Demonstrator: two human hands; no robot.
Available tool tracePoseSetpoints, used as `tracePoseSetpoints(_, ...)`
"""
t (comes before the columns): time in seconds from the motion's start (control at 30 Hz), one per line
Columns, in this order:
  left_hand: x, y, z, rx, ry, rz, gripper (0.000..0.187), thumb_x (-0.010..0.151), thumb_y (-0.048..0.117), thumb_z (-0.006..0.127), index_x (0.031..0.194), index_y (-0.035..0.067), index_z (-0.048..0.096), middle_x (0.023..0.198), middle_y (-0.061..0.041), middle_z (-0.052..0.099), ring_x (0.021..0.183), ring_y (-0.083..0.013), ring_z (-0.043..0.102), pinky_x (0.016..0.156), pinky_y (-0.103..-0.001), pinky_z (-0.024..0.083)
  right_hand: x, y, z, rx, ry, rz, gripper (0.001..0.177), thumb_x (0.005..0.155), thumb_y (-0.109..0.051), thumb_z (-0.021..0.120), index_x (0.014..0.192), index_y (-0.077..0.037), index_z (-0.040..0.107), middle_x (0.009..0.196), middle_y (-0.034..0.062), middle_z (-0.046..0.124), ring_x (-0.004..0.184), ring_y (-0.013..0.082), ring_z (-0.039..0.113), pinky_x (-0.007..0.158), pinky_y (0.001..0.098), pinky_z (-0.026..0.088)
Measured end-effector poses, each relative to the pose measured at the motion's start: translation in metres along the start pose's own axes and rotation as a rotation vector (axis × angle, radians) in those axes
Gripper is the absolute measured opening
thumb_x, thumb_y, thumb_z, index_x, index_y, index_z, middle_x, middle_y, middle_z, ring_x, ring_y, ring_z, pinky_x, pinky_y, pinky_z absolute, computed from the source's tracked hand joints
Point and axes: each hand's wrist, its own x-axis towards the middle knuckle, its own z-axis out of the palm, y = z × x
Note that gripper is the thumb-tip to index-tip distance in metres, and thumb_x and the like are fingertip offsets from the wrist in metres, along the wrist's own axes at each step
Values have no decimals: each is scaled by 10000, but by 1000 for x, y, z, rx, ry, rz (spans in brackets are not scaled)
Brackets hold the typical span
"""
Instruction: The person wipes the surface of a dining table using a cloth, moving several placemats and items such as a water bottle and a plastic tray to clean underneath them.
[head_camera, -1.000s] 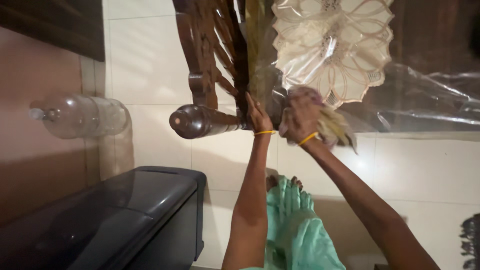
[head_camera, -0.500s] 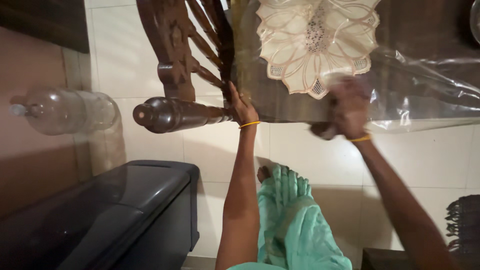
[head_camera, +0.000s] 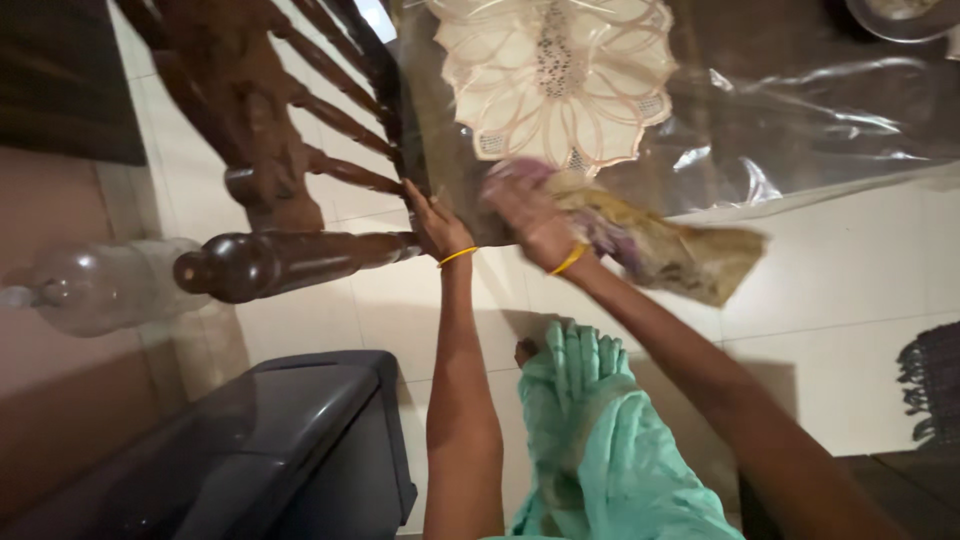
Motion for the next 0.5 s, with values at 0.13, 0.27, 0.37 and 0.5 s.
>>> tracePoseSetpoints(0.13,1,12,-7,-7,-19,-35,556,1059,157,441,1593,59,324,1423,-276,592,1200,-472,617,1004,-501,491,-82,103,-89,-500,15,203,634,969,-115,553,1558,55,391,1579,327,392,1500,448,326,1284,502,184)
tracePoseSetpoints(0.27,5,24,-14,-17,-13,-50,538,1062,150,444,1583,55,347,1399,-294,595,1199,-476,614,992,-501,495,-127,164,-115,-617,211,389,553,1004,-54,504,1540,81,474,1585,304,442,1499,454,370,1282,504,224)
tracePoseSetpoints(0.37,3,35,-19,-24,-40,-76,541,1045,143,432,1571,53,344,1398,-284,606,1183,-467,623,982,-500,494,-121,157,-79,-631,353,591,525,970,-15,509,1492,43,521,1486,271,504,1385,423,447,1171,497,295)
tracePoseSetpoints(0.5,5,35,-18,-9,-80,-150,556,1042,140,426,1588,78,346,1363,-273,615,1180,-451,630,995,-490,494,-52,51,22,-765,144,447,509,924,36,516,1427,-6,583,1355,226,586,1234,381,549,1022,488,389)
